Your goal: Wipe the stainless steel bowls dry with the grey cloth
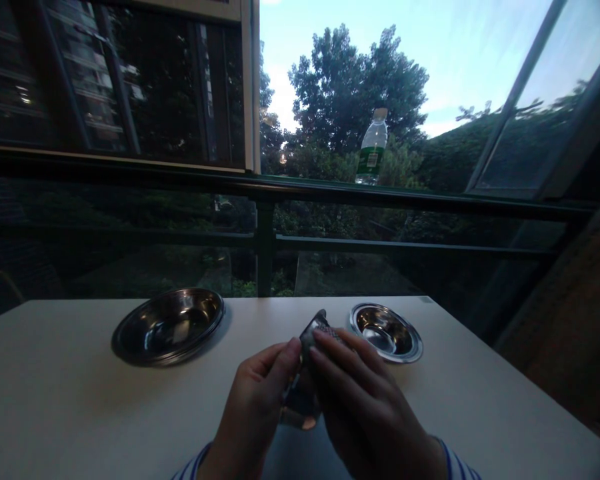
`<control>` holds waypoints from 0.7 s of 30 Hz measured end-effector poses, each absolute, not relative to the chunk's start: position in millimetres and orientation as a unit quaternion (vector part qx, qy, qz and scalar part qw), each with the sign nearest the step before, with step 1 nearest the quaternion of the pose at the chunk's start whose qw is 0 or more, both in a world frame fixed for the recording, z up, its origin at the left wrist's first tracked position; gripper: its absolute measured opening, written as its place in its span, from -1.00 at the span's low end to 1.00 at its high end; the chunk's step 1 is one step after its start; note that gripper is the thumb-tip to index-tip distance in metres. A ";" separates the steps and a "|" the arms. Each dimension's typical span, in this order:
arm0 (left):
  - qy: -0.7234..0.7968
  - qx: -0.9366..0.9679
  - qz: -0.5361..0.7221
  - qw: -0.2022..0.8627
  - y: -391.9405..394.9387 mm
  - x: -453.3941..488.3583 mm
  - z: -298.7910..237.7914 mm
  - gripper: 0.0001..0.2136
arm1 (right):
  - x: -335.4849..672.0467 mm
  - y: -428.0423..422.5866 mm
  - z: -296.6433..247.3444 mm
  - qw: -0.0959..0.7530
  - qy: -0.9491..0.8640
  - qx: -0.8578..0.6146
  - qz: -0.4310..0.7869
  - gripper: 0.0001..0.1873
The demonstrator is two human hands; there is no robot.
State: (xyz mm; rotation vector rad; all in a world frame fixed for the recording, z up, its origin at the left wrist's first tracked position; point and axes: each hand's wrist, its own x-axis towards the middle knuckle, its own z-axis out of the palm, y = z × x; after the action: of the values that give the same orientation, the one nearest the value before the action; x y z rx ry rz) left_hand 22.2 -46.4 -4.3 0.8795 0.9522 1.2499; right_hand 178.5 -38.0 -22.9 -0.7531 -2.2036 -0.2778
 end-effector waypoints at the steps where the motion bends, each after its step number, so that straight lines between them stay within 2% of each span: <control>1: 0.414 0.381 0.546 0.621 -46.4 22.2 -4.5 -0.74 | 178.5 -38.0 -23.1 0.384 -0.871 -0.283 -0.119 -0.52; 7: 0.417 0.418 0.538 0.602 -44.9 22.1 -7.3 -0.69 | 181.2 -33.5 -22.9 0.410 -0.840 -0.352 -0.048 -0.54; 12: 0.413 0.409 0.552 0.598 -42.3 21.8 -8.7 -0.74 | 179.1 -34.3 -25.4 0.395 -0.868 -0.285 -0.096 -0.49; 17: 0.404 0.424 0.539 0.605 -42.1 20.9 -9.5 -0.73 | 180.4 -33.3 -23.0 0.418 -0.839 -0.342 -0.062 -0.52; 21: 0.405 0.406 0.550 0.608 -43.2 21.9 -8.3 -0.76 | 178.7 -35.9 -25.1 0.399 -0.864 -0.287 -0.105 -0.48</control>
State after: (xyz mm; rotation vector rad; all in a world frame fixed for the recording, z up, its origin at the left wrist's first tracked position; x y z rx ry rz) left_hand 21.9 -43.2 -8.3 0.9372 0.9363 1.2705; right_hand 178.7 -35.9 -25.1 -0.7275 -2.1871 -0.2655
